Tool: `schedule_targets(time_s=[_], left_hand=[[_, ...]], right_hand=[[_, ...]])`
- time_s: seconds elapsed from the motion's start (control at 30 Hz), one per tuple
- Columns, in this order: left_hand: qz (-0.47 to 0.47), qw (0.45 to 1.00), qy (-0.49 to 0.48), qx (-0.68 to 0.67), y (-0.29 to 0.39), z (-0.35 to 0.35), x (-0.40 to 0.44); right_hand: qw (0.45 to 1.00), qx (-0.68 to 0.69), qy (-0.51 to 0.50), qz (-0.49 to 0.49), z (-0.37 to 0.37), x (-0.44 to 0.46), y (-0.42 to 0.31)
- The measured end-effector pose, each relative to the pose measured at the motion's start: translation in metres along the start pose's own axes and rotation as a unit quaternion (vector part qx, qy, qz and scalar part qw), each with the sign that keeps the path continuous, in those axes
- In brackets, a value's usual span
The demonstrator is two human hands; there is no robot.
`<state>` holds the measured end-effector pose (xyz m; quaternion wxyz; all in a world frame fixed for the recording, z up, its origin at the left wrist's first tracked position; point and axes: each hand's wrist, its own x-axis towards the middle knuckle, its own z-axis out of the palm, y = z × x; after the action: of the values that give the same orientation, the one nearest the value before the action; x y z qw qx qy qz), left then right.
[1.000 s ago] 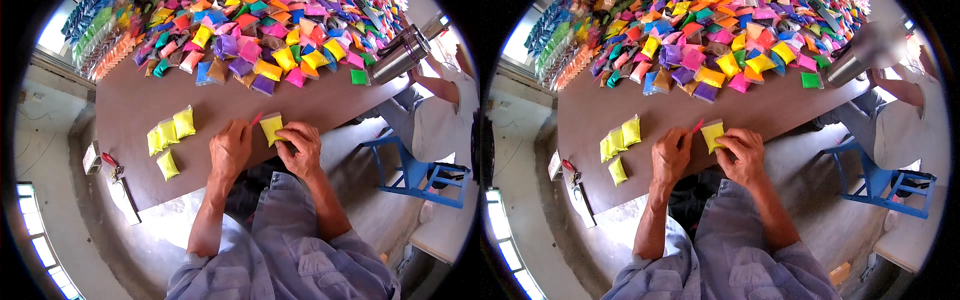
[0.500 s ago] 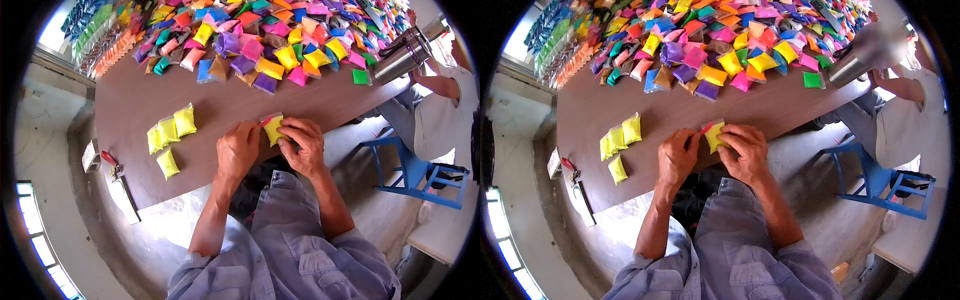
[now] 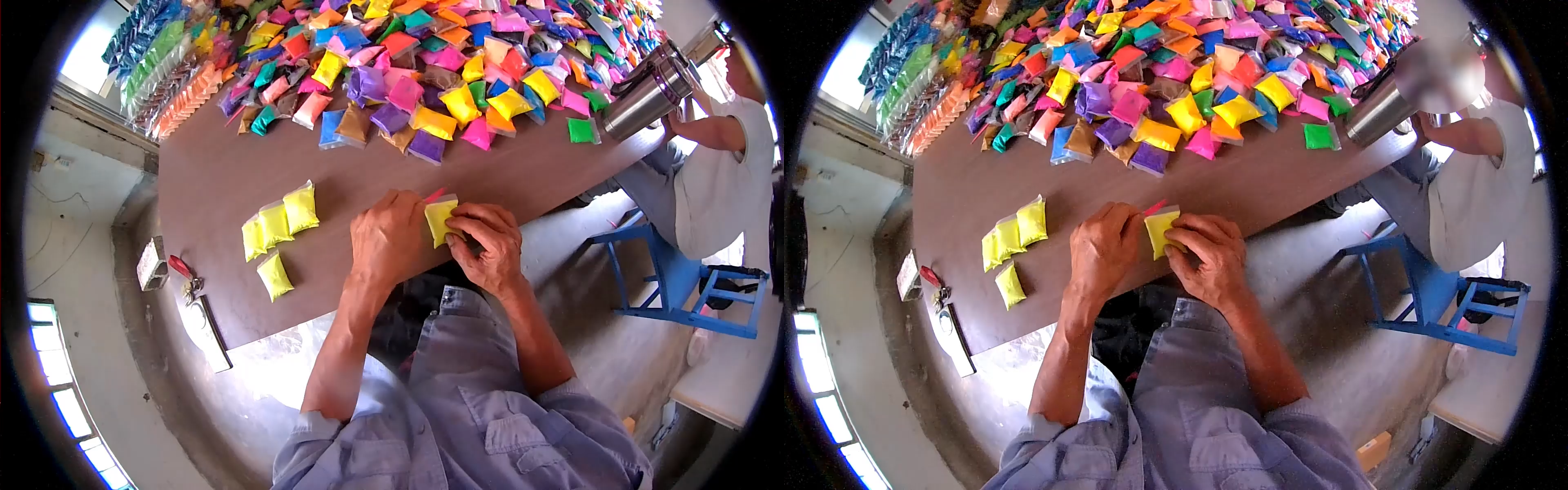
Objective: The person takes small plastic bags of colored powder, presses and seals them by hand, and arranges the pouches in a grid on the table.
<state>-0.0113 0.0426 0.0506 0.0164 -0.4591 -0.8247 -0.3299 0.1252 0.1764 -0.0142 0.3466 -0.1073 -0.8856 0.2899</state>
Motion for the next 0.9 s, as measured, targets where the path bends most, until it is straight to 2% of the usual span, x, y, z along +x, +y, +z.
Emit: schedule_targets(time_s=[0.13, 0.23, 0.3, 0.4, 0.57, 0.63, 0.67, 0.8, 0.9], left_hand=[[-0.02, 0.999, 0.007, -0.035, -0.003, 0.015, -0.011], [-0.054, 0.998, -0.004, 0.034, -0.011, 0.012, -0.01], [-0.095, 0.994, 0.05, -0.034, -0.02, 0.01, -0.013], [-0.102, 0.985, 0.074, -0.117, -0.007, 0.01, -0.034], [-0.08, 0.993, 0.082, -0.038, -0.015, 0.022, -0.05], [-0.133, 0.989, 0.067, -0.021, -0.017, 0.014, -0.047], [-0.15, 0.982, 0.082, -0.084, -0.019, 0.013, -0.048], [-0.088, 0.982, 0.123, -0.116, -0.003, 0.011, -0.056], [-0.061, 0.993, 0.087, -0.044, -0.007, 0.02, -0.066]], right_hand=[[1.0, -0.014, 0.007, 0.01, 0.004, -0.001, 0.0], [1.0, -0.022, -0.01, 0.018, 0.001, 0.001, -0.003], [1.0, -0.019, -0.016, 0.013, -0.004, 0.006, -0.006], [1.0, -0.013, -0.02, -0.008, -0.003, 0.008, -0.002], [1.0, -0.016, -0.013, -0.019, 0.002, 0.009, 0.004], [0.999, -0.025, -0.012, -0.017, 0.001, 0.008, 0.001], [0.999, -0.031, -0.009, -0.018, 0.002, 0.01, 0.001], [0.999, -0.051, -0.004, -0.009, 0.006, 0.009, -0.005], [0.997, -0.07, 0.008, -0.018, 0.009, 0.008, -0.006]])
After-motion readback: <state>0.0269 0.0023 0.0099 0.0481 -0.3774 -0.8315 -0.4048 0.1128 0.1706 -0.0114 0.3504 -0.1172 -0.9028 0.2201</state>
